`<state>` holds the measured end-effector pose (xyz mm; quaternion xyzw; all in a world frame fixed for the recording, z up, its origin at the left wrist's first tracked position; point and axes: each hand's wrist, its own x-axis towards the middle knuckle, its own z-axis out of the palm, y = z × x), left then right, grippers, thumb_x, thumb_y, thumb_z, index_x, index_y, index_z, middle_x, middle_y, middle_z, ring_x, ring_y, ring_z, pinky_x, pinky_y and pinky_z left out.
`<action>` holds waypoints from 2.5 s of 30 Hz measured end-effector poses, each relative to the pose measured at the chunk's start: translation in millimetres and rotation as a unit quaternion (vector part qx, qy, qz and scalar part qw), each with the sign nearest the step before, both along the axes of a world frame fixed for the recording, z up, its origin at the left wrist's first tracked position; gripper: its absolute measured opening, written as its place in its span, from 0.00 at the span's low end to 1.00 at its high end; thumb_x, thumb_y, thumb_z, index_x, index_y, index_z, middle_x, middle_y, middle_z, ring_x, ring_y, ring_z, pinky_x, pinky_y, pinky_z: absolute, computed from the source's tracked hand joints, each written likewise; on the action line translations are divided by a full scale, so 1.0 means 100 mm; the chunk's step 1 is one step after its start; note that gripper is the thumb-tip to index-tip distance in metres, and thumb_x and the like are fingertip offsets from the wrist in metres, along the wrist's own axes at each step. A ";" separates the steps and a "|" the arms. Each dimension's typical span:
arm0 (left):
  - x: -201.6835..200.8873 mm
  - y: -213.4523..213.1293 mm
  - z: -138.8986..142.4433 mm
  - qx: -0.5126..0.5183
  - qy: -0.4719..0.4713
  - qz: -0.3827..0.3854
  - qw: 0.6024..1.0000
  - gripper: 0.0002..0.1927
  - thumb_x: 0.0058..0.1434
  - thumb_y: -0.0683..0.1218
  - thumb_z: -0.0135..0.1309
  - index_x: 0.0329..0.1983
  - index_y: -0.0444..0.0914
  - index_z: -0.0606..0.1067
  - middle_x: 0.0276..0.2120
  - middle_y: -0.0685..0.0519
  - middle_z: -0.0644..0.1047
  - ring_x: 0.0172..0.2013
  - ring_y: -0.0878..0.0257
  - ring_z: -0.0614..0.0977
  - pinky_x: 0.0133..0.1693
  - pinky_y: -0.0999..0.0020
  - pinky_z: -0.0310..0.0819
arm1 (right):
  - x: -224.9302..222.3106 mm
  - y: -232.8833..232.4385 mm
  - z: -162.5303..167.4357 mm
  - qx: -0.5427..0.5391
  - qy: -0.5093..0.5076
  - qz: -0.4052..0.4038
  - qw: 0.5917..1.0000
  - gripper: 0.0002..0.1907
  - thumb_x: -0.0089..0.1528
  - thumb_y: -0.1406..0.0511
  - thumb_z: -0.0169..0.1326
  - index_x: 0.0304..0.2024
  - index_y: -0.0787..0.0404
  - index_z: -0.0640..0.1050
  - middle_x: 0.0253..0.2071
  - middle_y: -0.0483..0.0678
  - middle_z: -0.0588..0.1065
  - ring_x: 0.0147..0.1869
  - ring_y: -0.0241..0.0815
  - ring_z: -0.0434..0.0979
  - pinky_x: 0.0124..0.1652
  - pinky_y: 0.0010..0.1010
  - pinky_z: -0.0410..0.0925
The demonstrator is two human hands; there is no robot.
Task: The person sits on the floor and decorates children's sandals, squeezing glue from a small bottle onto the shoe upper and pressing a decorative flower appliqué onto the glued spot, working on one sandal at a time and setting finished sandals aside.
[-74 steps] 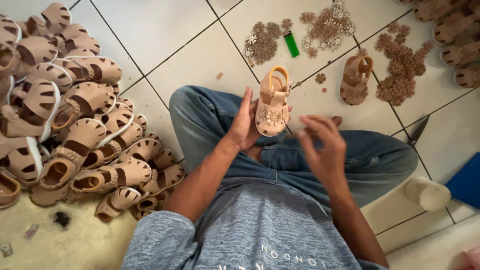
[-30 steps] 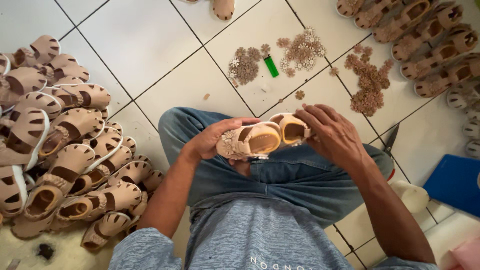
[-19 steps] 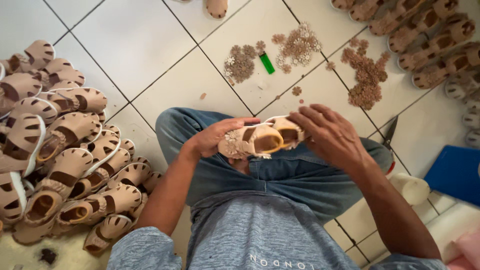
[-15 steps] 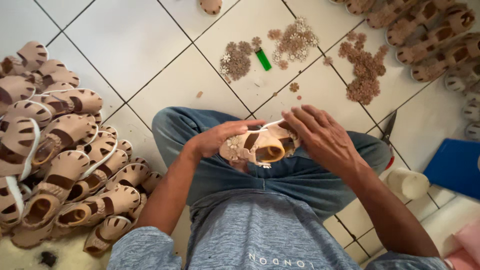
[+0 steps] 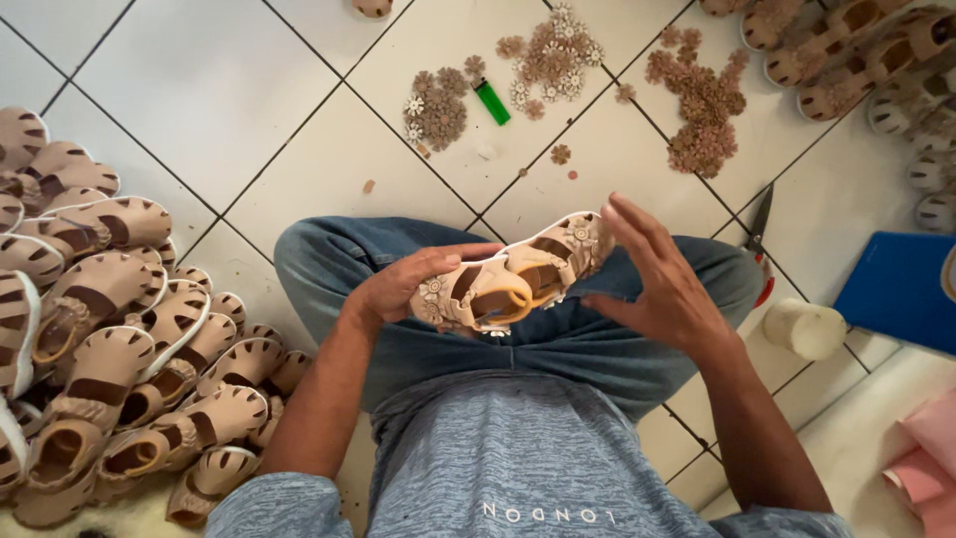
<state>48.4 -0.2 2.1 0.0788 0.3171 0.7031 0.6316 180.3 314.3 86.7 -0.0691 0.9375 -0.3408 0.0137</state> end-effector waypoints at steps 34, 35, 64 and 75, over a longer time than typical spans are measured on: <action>-0.05 -0.06 -0.30 -0.004 -0.050 0.033 0.998 0.32 0.75 0.55 0.41 0.76 0.31 0.61 0.48 0.42 0.81 0.32 0.59 0.86 0.26 0.68 0.82 | -0.24 -0.64 0.25 0.068 0.109 0.229 0.965 0.23 0.52 0.67 0.60 0.52 0.56 0.78 0.71 0.58 0.63 0.76 0.60 0.61 0.71 0.53 0.57; -0.08 -0.04 -0.29 -0.007 -0.047 0.026 0.999 0.32 0.75 0.55 0.41 0.75 0.31 0.62 0.48 0.42 0.81 0.33 0.59 0.86 0.26 0.68 0.82 | -0.27 -0.63 0.21 0.084 0.103 0.236 0.963 0.23 0.53 0.67 0.58 0.52 0.57 0.77 0.71 0.59 0.62 0.76 0.61 0.61 0.71 0.53 0.57; -0.68 0.20 -0.41 -0.106 -0.015 -0.113 0.988 0.31 0.72 0.60 0.40 0.72 0.41 0.67 0.37 0.43 0.82 0.29 0.56 0.87 0.22 0.66 0.83 | -0.72 -0.44 -0.22 0.089 0.067 0.257 0.960 0.23 0.58 0.69 0.57 0.57 0.61 0.72 0.66 0.57 0.68 0.70 0.57 0.70 0.67 0.45 0.64; -0.77 0.22 -0.13 -0.079 0.020 -0.097 0.992 0.31 0.72 0.57 0.42 0.73 0.38 0.66 0.40 0.42 0.83 0.31 0.55 0.87 0.23 0.67 0.83 | -0.72 -0.36 0.05 0.083 0.060 0.170 0.980 0.26 0.57 0.63 0.64 0.57 0.57 0.73 0.67 0.57 0.68 0.62 0.55 0.74 0.58 0.45 0.69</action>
